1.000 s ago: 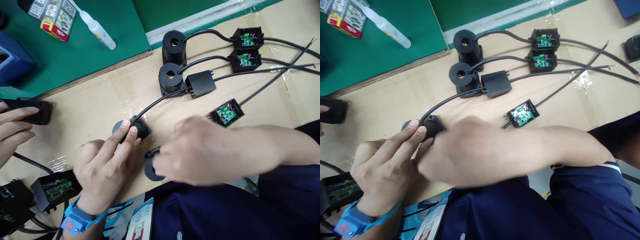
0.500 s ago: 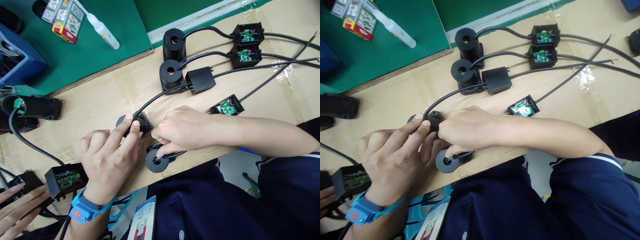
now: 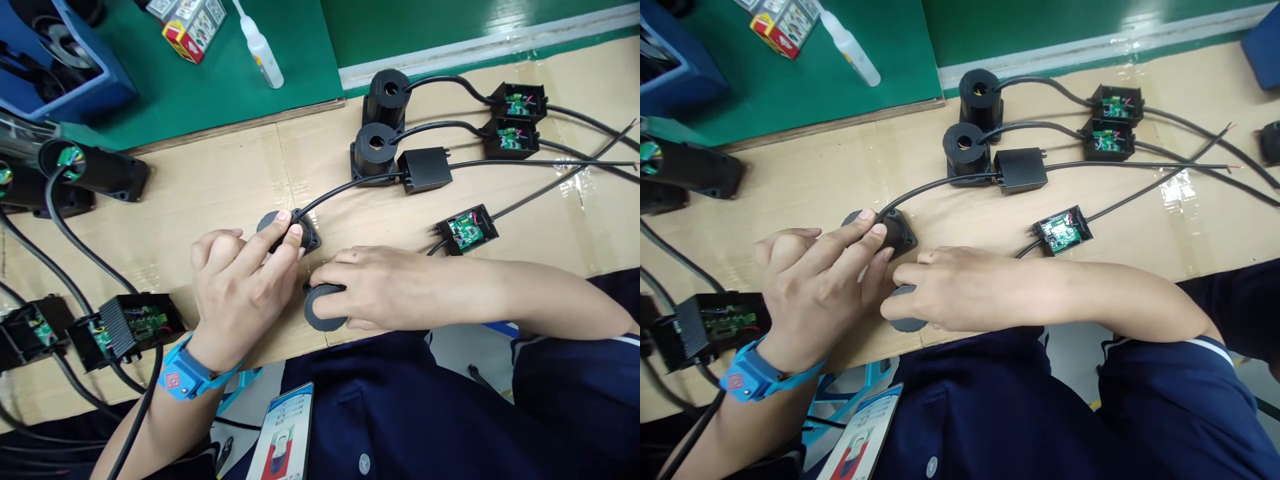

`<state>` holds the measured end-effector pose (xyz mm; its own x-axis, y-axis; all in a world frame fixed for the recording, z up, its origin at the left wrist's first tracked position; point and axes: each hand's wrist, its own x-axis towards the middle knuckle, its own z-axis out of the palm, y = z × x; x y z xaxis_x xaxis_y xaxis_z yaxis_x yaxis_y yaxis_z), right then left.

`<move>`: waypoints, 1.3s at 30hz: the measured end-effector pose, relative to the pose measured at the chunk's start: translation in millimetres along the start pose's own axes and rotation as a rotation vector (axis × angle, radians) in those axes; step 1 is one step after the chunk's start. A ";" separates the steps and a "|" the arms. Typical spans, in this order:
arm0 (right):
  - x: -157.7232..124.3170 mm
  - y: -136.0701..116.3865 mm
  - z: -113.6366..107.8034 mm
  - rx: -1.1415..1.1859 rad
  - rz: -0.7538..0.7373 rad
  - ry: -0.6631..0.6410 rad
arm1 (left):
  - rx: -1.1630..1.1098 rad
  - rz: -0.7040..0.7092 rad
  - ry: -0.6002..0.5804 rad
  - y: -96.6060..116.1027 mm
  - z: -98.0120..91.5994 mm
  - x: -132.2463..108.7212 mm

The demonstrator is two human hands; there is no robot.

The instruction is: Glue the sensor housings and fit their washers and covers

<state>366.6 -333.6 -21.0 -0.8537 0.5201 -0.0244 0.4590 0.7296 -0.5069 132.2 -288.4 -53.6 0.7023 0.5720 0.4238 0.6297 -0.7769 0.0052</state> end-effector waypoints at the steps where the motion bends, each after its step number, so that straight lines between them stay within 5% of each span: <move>1: 1.7 -1.3 1.6 0.002 0.011 -0.005 | -0.006 -0.008 -0.011 -0.1 0.5 -0.2; 14: 9.0 -9.4 0.8 0.017 0.067 -0.013 | -0.084 -0.100 -0.023 0.0 2.4 -2.6; 18: 9.3 -9.1 -1.0 0.040 0.076 -0.002 | 0.010 -0.014 0.017 -0.7 2.2 -1.6; 31: 3.6 -14.4 -15.0 0.009 0.113 -0.057 | -0.006 -0.025 -0.112 -3.3 -3.5 -3.3; 39: -0.4 -20.2 -23.1 0.002 0.095 -0.135 | 0.005 0.058 0.042 -2.1 -1.2 4.1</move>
<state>363.3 -338.3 9.1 -0.8320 0.5221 -0.1874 0.5386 0.6795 -0.4982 133.4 -284.8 -50.8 0.7231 0.5142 0.4613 0.5898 -0.8072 -0.0248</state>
